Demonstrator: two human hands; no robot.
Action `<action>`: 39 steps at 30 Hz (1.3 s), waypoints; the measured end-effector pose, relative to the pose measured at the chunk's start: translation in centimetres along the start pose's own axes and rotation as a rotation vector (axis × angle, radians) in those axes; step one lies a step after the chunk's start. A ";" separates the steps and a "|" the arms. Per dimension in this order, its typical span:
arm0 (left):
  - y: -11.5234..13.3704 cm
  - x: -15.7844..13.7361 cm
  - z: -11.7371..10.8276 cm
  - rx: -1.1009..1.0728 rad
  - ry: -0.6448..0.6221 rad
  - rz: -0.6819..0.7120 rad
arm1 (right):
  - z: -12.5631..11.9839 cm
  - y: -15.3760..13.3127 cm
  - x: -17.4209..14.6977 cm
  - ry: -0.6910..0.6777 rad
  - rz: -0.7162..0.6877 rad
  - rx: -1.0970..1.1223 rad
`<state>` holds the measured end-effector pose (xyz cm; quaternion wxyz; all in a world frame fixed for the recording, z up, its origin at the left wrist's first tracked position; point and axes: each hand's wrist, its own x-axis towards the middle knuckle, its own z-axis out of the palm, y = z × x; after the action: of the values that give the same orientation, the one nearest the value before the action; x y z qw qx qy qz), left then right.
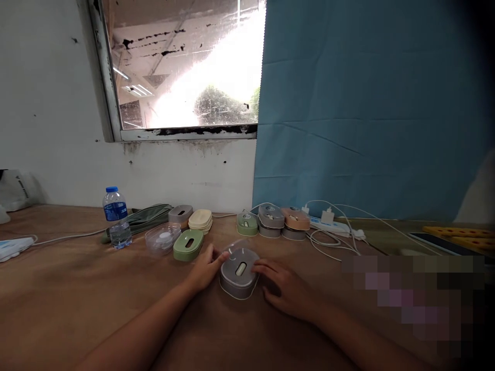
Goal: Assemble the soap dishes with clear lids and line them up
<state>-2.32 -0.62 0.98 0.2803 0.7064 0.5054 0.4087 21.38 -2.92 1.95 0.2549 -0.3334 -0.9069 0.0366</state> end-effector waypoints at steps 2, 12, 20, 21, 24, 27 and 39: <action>-0.7 0.4 -0.2 -0.005 0.023 0.032 | -0.3 -0.4 0.0 -0.027 -0.046 -0.036; -2.7 1.6 -0.2 0.063 0.184 0.182 | -0.7 -0.9 0.0 -0.026 -0.021 -0.017; -2.2 0.9 -0.3 0.367 -0.078 0.313 | 0.1 -1.2 0.1 0.039 0.050 0.044; -2.2 1.0 -0.3 0.401 -0.088 0.328 | 0.1 -1.2 0.2 0.040 0.048 0.046; -2.3 1.1 -0.5 0.468 -0.101 0.358 | 0.0 -1.3 0.2 0.039 0.046 0.045; -1.9 1.1 -0.5 0.509 -0.110 0.387 | 0.0 -1.2 0.2 0.039 0.046 0.040; 0.2 1.7 -9.1 0.751 0.321 0.370 | -0.2 -1.4 0.1 0.030 0.082 0.076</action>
<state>-9.77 0.73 6.23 -0.1554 0.7653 0.5208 0.3448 20.63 -3.94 2.53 0.2792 -0.3610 -0.8865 0.0766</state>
